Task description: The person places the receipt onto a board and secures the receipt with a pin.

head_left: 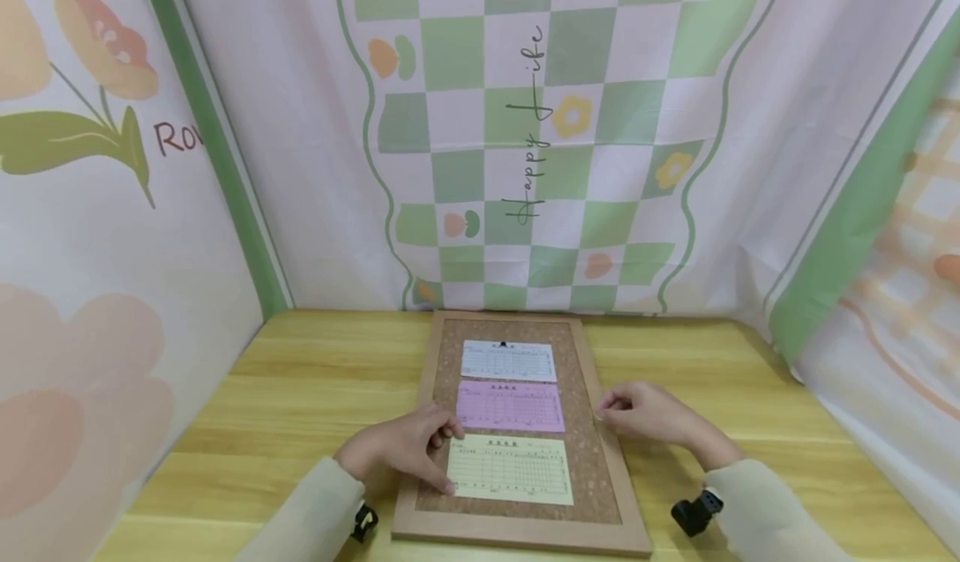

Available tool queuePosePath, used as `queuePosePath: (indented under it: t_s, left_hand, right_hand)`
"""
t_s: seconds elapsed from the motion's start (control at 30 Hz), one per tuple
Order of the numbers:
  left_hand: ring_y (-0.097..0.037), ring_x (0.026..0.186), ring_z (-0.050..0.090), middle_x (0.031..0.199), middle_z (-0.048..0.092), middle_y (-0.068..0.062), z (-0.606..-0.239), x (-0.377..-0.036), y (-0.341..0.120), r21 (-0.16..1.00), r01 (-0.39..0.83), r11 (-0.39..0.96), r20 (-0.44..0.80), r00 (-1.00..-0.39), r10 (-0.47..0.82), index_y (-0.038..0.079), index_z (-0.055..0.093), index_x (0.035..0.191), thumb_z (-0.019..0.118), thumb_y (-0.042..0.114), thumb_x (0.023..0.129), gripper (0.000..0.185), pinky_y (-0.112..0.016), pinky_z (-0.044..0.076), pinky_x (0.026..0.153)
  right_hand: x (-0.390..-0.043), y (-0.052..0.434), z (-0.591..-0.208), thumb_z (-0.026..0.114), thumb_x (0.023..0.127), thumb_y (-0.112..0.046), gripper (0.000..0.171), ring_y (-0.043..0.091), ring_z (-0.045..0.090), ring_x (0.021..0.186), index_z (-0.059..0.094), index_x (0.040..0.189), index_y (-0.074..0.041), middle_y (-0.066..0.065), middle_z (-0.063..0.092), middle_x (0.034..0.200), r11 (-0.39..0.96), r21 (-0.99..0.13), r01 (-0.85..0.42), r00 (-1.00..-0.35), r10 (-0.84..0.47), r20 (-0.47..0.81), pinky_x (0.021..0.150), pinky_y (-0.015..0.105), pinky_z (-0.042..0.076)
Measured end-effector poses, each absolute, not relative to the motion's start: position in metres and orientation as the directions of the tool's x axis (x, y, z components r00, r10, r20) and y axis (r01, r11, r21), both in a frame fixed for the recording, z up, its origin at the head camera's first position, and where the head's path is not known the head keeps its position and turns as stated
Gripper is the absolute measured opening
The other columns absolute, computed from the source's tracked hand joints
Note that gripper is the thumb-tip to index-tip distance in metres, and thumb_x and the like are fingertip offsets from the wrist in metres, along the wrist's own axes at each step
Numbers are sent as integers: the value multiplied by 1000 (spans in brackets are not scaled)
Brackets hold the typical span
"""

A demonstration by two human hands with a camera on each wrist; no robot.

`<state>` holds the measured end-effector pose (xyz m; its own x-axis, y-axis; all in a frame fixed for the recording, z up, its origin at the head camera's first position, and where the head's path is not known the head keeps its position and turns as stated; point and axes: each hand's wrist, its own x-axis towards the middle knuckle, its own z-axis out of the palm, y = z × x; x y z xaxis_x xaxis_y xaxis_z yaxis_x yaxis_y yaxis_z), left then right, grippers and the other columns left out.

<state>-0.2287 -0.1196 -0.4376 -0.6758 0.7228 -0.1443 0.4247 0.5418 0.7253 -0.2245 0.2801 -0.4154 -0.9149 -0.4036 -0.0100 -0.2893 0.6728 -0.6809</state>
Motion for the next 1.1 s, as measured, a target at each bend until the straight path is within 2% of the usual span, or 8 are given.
queuePosePath:
  t_s: [0.3,0.57,0.73,0.87,1.1]
  left_hand:
    - [-12,92,43,105,45,-3,-438,-229,-119,723,428,542,-146,-672,726,10,56,120,91,26,73,61,-24,43,82]
    - [-12,92,43,105,44,-3,-439,-230,-120,728,425,538,-147,-670,728,11,56,119,91,26,73,60,-24,43,81]
    - [-12,91,41,105,43,-3,-440,-230,-120,735,422,531,-150,-662,735,12,55,119,91,24,75,59,-24,42,79]
    - [-13,91,41,105,43,-3,-440,-230,-120,734,423,531,-147,-664,733,11,55,119,91,25,74,59,-25,42,80]
    - [-14,92,42,106,42,-4,-440,-230,-120,742,410,531,-154,-666,730,11,55,119,91,23,74,59,-25,42,80]
  right_hand:
    - [-229,249,-412,68,94,-13,9,10,55,66,72,93,-5,0,64,77,647,-673,-360,-876,-483,5,56,24,46]
    - [-230,226,-415,67,96,-12,10,11,56,65,71,92,-4,1,65,77,599,-710,-370,-841,-541,-17,53,25,47]
    - [-229,215,-415,66,96,-9,9,7,48,56,71,91,-4,-1,60,70,583,-721,-374,-824,-565,-30,48,22,40]
    - [-230,207,-414,65,96,-7,8,6,47,56,71,93,-3,-2,61,70,567,-726,-388,-807,-589,-29,49,22,40]
    - [-234,195,-418,66,97,-10,8,6,47,57,73,95,-7,-5,60,71,566,-726,-391,-792,-609,-47,51,22,40]
